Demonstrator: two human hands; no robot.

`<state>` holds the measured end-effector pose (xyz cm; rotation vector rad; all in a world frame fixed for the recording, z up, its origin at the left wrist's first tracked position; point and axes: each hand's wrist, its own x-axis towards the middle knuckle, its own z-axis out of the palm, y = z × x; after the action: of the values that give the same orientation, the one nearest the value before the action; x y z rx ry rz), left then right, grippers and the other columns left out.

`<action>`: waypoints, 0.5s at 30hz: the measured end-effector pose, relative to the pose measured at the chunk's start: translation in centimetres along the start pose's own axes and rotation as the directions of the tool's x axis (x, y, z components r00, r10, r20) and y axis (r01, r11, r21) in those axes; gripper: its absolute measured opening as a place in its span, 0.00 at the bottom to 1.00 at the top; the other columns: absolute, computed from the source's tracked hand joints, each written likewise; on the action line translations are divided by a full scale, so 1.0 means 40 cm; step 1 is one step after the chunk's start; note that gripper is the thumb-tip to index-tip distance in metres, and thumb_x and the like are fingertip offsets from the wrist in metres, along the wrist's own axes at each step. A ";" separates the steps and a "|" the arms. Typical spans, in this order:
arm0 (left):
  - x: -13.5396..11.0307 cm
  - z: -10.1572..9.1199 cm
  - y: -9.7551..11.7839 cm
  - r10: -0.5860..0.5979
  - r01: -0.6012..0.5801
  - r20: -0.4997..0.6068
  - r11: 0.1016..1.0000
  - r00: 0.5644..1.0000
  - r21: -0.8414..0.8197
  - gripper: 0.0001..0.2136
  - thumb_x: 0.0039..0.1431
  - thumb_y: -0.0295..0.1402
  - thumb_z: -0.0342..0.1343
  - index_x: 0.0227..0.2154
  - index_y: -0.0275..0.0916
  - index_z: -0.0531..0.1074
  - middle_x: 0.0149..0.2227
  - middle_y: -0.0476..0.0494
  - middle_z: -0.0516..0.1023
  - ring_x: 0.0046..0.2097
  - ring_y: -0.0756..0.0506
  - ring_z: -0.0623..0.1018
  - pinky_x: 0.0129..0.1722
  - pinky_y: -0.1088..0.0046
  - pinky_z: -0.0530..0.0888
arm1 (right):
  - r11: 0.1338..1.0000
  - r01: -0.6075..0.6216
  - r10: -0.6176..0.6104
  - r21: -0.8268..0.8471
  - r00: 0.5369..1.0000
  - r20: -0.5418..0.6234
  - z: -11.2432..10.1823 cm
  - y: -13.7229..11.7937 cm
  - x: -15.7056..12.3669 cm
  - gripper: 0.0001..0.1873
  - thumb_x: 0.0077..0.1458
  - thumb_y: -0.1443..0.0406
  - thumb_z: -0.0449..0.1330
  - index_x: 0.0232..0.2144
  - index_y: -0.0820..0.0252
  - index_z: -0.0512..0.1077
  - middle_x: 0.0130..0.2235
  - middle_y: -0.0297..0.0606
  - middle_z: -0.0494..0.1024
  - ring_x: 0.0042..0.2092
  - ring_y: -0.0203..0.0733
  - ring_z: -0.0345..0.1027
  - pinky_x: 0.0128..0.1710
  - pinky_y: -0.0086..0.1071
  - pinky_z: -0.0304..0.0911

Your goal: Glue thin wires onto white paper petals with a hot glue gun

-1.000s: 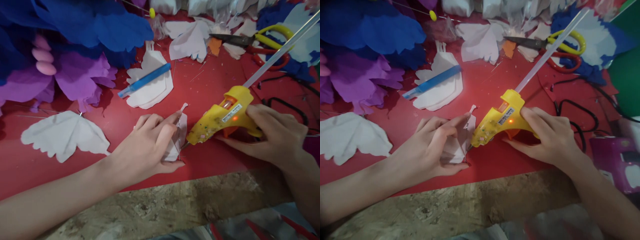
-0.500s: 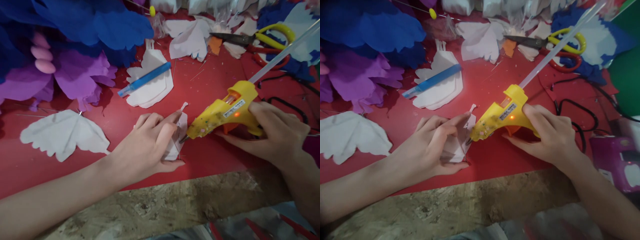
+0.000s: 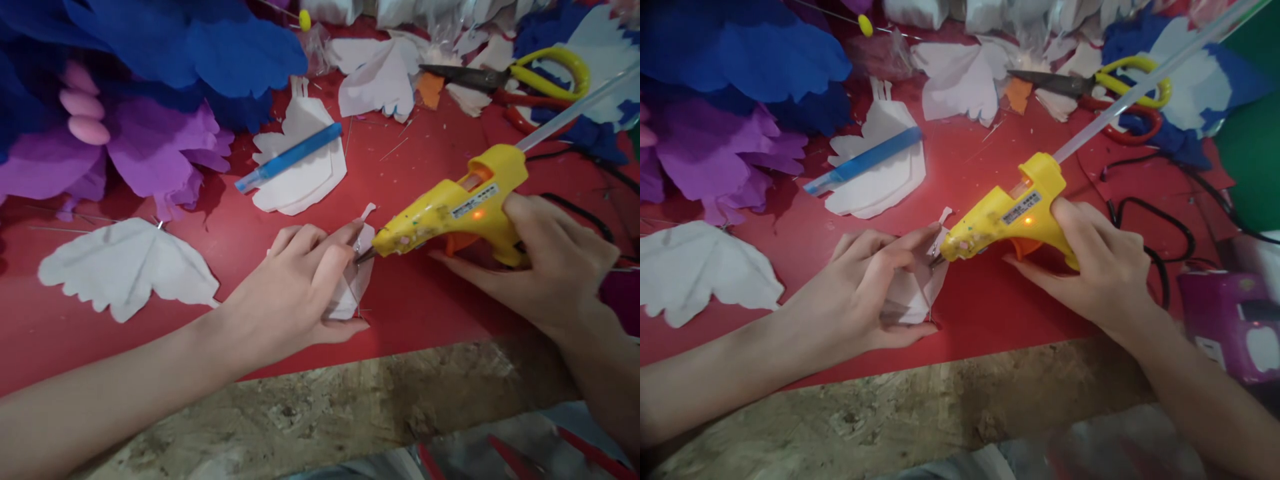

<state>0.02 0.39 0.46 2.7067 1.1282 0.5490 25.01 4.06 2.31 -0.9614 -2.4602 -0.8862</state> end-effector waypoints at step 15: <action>0.001 0.002 0.001 -0.010 0.010 0.005 1.000 1.000 -0.011 0.23 0.47 0.48 0.59 0.35 0.33 0.63 0.53 0.32 0.67 0.39 0.41 0.70 0.36 0.64 0.69 | 0.993 -0.113 0.110 0.034 0.991 0.077 0.012 -0.013 -0.010 0.26 0.51 0.52 0.56 0.44 0.67 0.62 0.31 0.47 0.76 0.31 0.44 0.72 0.23 0.29 0.65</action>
<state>0.09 0.39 0.42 2.6903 1.1333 0.5447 24.87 3.90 1.52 -1.1265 -2.4483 -0.7770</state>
